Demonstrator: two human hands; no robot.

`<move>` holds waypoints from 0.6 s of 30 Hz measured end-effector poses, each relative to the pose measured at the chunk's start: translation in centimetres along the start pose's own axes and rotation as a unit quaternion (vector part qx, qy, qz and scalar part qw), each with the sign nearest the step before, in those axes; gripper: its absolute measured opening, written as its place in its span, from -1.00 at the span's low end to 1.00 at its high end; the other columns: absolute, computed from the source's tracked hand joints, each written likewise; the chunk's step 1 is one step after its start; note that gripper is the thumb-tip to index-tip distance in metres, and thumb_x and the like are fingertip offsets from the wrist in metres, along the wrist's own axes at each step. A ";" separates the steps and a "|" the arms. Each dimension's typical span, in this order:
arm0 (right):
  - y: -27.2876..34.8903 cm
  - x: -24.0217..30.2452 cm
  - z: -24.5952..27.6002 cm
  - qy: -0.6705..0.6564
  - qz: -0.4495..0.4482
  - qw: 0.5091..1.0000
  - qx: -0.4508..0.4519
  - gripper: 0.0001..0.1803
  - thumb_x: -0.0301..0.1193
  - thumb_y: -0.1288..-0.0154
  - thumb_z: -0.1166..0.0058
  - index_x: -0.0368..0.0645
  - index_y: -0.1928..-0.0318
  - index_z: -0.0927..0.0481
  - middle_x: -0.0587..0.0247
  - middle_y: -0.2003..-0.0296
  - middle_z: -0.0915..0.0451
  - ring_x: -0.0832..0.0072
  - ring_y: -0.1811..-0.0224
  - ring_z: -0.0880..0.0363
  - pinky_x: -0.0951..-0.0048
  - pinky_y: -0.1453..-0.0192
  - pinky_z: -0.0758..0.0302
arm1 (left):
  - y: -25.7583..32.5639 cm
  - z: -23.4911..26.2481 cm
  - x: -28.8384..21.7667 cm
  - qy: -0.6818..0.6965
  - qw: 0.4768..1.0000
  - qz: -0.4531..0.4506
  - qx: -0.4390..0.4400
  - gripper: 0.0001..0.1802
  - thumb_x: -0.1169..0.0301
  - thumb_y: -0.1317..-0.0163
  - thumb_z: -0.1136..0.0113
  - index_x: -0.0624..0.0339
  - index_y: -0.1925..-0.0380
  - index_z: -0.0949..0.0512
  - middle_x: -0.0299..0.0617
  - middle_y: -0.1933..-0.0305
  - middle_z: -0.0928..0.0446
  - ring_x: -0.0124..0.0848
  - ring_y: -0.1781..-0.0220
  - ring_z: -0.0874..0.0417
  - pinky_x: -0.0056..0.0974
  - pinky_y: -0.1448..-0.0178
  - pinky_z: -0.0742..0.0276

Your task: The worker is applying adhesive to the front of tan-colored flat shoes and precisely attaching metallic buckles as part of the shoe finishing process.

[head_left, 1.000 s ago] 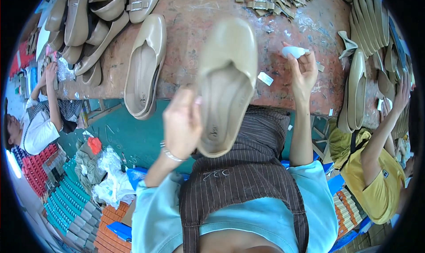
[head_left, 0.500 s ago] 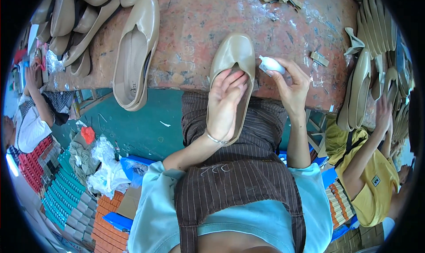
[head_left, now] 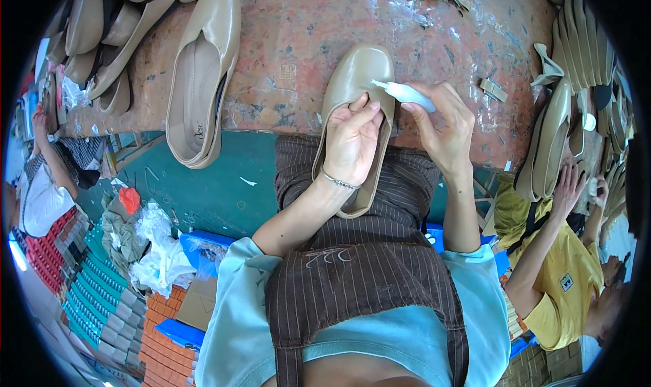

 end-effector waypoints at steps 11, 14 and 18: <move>-0.5 0.6 -0.4 0.040 0.026 0.998 0.034 -0.80 -0.50 -0.04 -0.25 -0.24 0.27 -0.62 0.18 0.42 -0.60 0.28 0.41 -0.51 0.34 0.34 -0.47 | -0.1 -0.3 0.1 -0.021 1.000 -0.009 0.020 -0.83 0.69 -0.21 -0.04 0.35 0.21 -0.52 -0.14 0.07 -0.56 -0.37 -0.05 -0.55 -0.28 -0.25 -0.41; -0.7 0.7 -0.3 0.060 0.034 0.997 0.045 -0.81 -0.50 -0.03 -0.25 -0.23 0.27 -0.62 0.18 0.42 -0.60 0.27 0.42 -0.50 0.33 0.35 -0.46 | 0.1 -0.6 -0.1 -0.014 1.000 -0.005 0.025 -0.85 0.69 -0.21 -0.04 0.34 0.23 -0.51 -0.15 0.09 -0.56 -0.37 -0.05 -0.55 -0.28 -0.25 -0.41; -1.0 1.0 -0.2 0.059 0.047 0.996 0.040 -0.80 -0.49 -0.02 -0.25 -0.23 0.28 -0.62 0.17 0.43 -0.59 0.25 0.41 -0.50 0.33 0.34 -0.46 | 0.2 -1.0 -0.2 -0.028 1.000 -0.007 0.006 -0.86 0.70 -0.20 -0.04 0.32 0.27 -0.52 -0.16 0.11 -0.56 -0.37 -0.04 -0.54 -0.27 -0.25 -0.41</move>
Point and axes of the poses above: each hand's wrist, its own y-axis away from the middle knuckle, its own z-axis out of the back of the hand, x = y × z, the point moved 4 cm from there along -y, towards the middle knuckle
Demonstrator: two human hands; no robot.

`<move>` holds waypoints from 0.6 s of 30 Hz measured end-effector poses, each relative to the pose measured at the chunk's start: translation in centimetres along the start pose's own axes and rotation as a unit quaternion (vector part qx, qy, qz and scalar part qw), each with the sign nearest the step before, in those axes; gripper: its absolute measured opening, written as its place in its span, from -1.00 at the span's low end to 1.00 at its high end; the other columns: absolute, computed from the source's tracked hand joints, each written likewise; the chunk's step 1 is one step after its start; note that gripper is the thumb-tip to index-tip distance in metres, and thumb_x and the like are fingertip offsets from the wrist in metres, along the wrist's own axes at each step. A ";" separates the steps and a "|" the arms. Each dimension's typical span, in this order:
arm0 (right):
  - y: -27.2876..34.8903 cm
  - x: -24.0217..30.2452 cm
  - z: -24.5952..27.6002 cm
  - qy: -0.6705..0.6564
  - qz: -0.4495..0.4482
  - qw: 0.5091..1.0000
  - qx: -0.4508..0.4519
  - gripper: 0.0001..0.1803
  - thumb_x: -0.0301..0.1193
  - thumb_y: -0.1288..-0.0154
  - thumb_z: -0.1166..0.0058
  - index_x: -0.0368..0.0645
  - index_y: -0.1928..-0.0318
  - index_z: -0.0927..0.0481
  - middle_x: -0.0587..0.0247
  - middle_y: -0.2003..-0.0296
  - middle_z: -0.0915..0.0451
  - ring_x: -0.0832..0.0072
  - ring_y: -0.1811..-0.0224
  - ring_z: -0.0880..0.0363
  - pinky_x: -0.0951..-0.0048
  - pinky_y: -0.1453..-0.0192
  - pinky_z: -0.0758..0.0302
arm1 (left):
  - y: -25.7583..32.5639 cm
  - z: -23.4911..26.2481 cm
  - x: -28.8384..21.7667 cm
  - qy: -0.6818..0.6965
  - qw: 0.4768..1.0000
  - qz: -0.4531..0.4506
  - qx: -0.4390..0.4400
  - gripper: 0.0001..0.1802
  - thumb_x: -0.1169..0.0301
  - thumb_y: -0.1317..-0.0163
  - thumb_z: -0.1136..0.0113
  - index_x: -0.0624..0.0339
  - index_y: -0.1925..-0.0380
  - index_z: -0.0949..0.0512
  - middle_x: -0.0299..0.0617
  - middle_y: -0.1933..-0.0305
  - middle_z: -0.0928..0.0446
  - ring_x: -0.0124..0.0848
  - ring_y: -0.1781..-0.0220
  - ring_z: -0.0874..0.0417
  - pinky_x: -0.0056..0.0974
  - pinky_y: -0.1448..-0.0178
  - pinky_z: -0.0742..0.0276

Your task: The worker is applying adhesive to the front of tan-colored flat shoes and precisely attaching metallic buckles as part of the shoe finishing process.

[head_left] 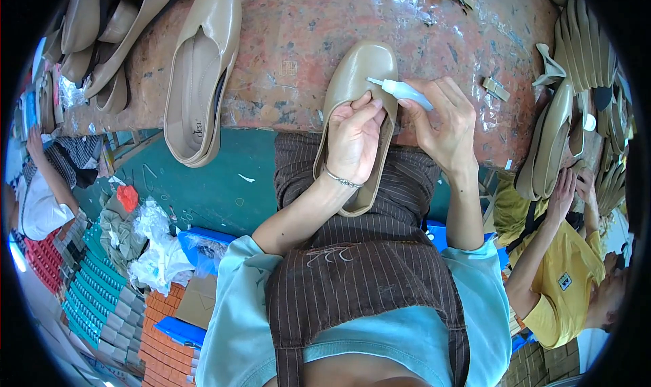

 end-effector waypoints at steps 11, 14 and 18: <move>-0.3 0.5 0.5 0.016 -0.004 1.000 0.017 -0.78 -0.52 0.00 -0.26 -0.23 0.27 -0.62 0.16 0.44 -0.59 0.23 0.40 -0.50 0.31 0.34 -0.47 | -0.1 0.3 0.1 0.007 1.000 -0.014 0.024 -0.84 0.67 -0.23 -0.04 0.38 0.20 -0.53 -0.06 0.07 -0.56 -0.35 0.00 -0.56 -0.25 -0.22 -0.41; 0.0 0.0 0.8 0.024 -0.003 1.000 0.015 -0.79 -0.52 -0.01 -0.25 -0.24 0.28 -0.62 0.16 0.42 -0.61 0.24 0.41 -0.51 0.34 0.35 -0.47 | -0.1 0.5 0.1 0.010 1.000 -0.016 0.011 -0.85 0.68 -0.21 -0.06 0.38 0.22 -0.54 -0.06 0.08 -0.57 -0.35 0.00 -0.57 -0.25 -0.22 -0.41; 0.4 -0.8 1.2 -0.034 -0.057 0.998 0.007 -0.88 -0.52 -0.11 -0.22 -0.25 0.30 -0.62 0.16 0.34 -0.66 0.38 0.35 -0.59 0.42 0.28 -0.50 | -0.2 0.9 0.1 0.008 1.000 -0.020 -0.005 -0.85 0.69 -0.19 -0.09 0.36 0.25 -0.55 -0.06 0.11 -0.58 -0.34 0.01 -0.57 -0.25 -0.22 -0.41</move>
Point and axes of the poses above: each hand's wrist, its own y-axis away from the middle knuckle, its own z-axis out of the back of the hand, x = y × z, the point moved 4 cm from there along -y, towards the middle knuckle
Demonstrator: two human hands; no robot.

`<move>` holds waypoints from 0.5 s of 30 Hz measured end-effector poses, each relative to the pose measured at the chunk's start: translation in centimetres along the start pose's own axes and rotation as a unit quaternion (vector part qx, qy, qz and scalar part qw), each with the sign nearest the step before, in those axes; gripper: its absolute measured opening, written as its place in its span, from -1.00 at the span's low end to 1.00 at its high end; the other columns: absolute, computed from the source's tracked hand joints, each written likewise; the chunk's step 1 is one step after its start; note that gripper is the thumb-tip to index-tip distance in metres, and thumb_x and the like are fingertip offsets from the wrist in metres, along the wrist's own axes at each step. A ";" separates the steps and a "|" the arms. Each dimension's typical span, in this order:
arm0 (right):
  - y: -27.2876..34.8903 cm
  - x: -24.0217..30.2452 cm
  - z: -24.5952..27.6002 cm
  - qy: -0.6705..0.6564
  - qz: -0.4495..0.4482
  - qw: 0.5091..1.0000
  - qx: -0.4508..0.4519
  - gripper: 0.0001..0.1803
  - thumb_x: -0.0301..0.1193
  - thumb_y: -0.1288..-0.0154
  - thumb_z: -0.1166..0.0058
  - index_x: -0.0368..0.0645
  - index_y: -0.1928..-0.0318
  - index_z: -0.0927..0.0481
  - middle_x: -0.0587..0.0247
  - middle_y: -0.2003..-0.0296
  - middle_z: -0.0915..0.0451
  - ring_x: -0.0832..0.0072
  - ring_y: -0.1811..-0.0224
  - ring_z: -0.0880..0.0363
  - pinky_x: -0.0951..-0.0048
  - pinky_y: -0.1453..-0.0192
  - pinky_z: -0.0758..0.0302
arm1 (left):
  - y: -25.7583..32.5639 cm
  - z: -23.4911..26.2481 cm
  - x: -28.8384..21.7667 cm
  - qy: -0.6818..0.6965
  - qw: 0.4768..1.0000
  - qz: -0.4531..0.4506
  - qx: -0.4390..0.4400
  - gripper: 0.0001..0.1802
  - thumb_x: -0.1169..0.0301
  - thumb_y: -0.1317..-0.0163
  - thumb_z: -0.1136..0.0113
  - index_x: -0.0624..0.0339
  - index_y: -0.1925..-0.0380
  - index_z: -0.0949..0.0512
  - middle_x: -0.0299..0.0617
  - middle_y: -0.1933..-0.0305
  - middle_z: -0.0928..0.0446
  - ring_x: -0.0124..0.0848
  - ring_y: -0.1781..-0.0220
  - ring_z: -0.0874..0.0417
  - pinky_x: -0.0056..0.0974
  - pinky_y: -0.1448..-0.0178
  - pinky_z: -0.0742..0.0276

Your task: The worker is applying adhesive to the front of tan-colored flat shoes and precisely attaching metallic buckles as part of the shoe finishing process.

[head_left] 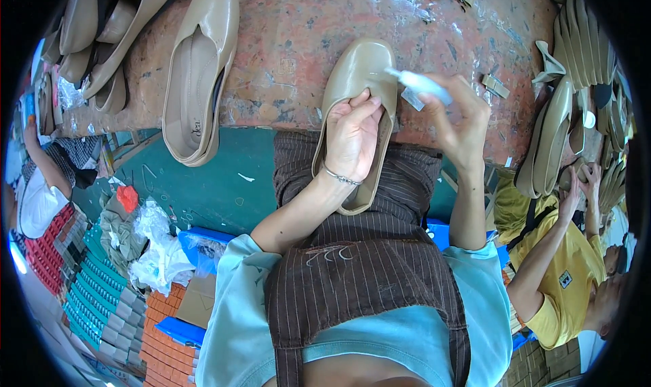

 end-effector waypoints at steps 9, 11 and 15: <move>-2.3 -6.2 -2.4 0.130 0.040 0.978 -0.155 -0.65 -0.53 -0.23 -0.06 -0.26 -0.05 -0.40 0.07 0.03 -0.55 0.08 -0.23 -0.35 -0.01 -0.34 -0.14 | -0.2 0.2 0.2 0.024 1.000 -0.003 0.004 -0.82 0.75 -0.12 -0.13 0.25 0.35 -0.56 -0.16 0.22 -0.61 -0.37 0.06 -0.59 -0.26 -0.16 -0.46; -2.1 -6.3 -3.0 0.153 0.012 0.976 -0.156 -0.61 -0.53 -0.21 -0.06 -0.26 -0.07 -0.40 0.07 -0.06 -0.49 0.06 -0.29 -0.27 -0.13 -0.37 -0.06 | 0.0 0.3 0.0 0.015 1.000 0.004 0.002 -0.82 0.76 -0.11 -0.13 0.24 0.39 -0.58 -0.19 0.23 -0.61 -0.39 0.07 -0.59 -0.27 -0.15 -0.46; 0.2 -5.4 -0.4 0.071 -0.001 0.976 -0.205 -0.58 -0.56 -0.13 -0.13 -0.24 -0.05 -0.44 0.11 -0.08 -0.50 0.05 -0.30 -0.27 0.05 -0.38 -0.15 | 0.0 0.6 -0.4 -0.009 1.000 -0.006 -0.023 -0.82 0.74 -0.12 -0.12 0.25 0.39 -0.61 -0.20 0.22 -0.62 -0.42 0.10 -0.59 -0.29 -0.12 -0.46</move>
Point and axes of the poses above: each hand's wrist, its own y-axis away from the middle knuckle, its own z-axis out of the back of the hand, x = y × z, the point moved 4 cm from there along -y, towards the middle knuckle
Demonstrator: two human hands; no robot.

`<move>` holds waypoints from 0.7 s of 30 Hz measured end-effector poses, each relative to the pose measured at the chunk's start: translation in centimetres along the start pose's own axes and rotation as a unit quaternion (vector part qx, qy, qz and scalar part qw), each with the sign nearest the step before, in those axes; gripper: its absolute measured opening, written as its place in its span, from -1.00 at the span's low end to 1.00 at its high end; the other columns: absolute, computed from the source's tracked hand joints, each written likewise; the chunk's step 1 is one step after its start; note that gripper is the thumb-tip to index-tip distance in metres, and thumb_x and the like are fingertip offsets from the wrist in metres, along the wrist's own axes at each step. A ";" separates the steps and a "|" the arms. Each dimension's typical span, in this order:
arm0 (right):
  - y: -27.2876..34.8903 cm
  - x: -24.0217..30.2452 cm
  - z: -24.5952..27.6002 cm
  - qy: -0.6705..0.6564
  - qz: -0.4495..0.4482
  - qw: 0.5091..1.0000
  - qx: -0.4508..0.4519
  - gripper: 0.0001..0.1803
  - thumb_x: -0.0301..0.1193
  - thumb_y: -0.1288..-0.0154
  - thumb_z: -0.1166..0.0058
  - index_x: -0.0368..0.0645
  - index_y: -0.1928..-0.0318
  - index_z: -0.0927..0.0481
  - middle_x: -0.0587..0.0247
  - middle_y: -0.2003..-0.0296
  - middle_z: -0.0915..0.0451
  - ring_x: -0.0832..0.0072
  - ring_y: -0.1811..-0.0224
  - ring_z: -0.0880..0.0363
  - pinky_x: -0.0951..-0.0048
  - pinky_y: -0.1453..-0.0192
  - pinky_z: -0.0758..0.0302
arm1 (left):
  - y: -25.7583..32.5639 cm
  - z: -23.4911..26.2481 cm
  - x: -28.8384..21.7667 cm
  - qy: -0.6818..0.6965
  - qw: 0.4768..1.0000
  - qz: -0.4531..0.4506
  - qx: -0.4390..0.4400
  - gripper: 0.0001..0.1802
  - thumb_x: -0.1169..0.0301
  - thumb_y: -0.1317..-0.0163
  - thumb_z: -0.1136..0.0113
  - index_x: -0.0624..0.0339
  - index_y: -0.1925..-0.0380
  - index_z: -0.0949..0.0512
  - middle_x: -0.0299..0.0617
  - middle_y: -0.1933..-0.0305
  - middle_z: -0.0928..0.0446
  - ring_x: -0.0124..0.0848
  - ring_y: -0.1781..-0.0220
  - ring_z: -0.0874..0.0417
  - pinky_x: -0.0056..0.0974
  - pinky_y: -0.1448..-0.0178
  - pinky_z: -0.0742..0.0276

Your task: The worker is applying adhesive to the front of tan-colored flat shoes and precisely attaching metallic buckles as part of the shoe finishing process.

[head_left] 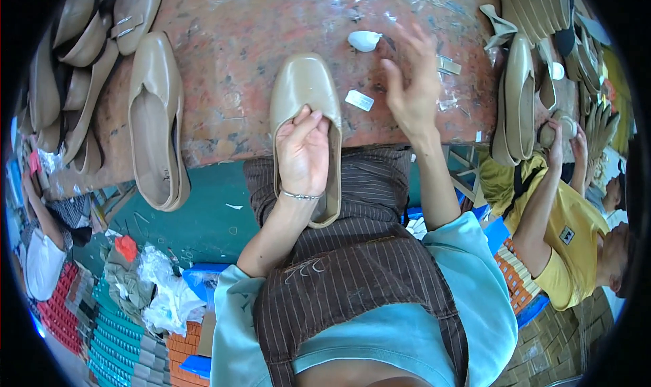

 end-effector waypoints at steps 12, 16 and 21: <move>3.1 -6.7 7.3 0.212 -0.036 0.975 0.055 -0.71 -0.48 -0.21 -0.16 -0.11 0.03 -0.63 0.18 0.24 -0.52 0.37 0.27 -0.50 0.41 0.15 -0.44 | 0.1 -0.5 0.4 0.015 1.000 -0.005 0.000 -0.86 0.71 -0.13 -0.12 0.29 0.34 -0.55 -0.19 0.24 -0.60 -0.40 0.10 -0.59 -0.26 -0.15 -0.45; 4.1 -4.0 7.0 -0.029 -0.245 0.969 0.017 -0.77 -0.56 -0.28 -0.06 -0.29 0.06 -0.61 0.23 0.23 -0.57 0.55 0.34 -0.50 0.52 0.26 -0.45 | 0.1 -0.5 0.6 0.033 0.999 -0.006 0.003 -0.90 0.71 -0.13 -0.12 0.33 0.37 -0.54 -0.13 0.24 -0.59 -0.36 0.10 -0.59 -0.24 -0.15 -0.46; 1.2 4.7 1.1 -0.342 -0.227 0.899 0.150 -0.80 -0.58 -0.27 -0.09 -0.30 0.09 -0.61 0.27 0.38 -0.61 0.66 0.47 -0.50 0.62 0.41 -0.46 | 0.0 -0.6 0.1 0.013 1.000 -0.001 0.021 -0.84 0.68 -0.16 -0.05 0.33 0.25 -0.53 -0.16 0.19 -0.58 -0.34 0.00 -0.57 -0.20 -0.24 -0.41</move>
Point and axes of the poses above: each hand's wrist, its own y-axis away from the middle knuckle, its own z-axis out of the back of the hand, x = y × z, the point moved 4 cm from there along -y, towards the middle knuckle
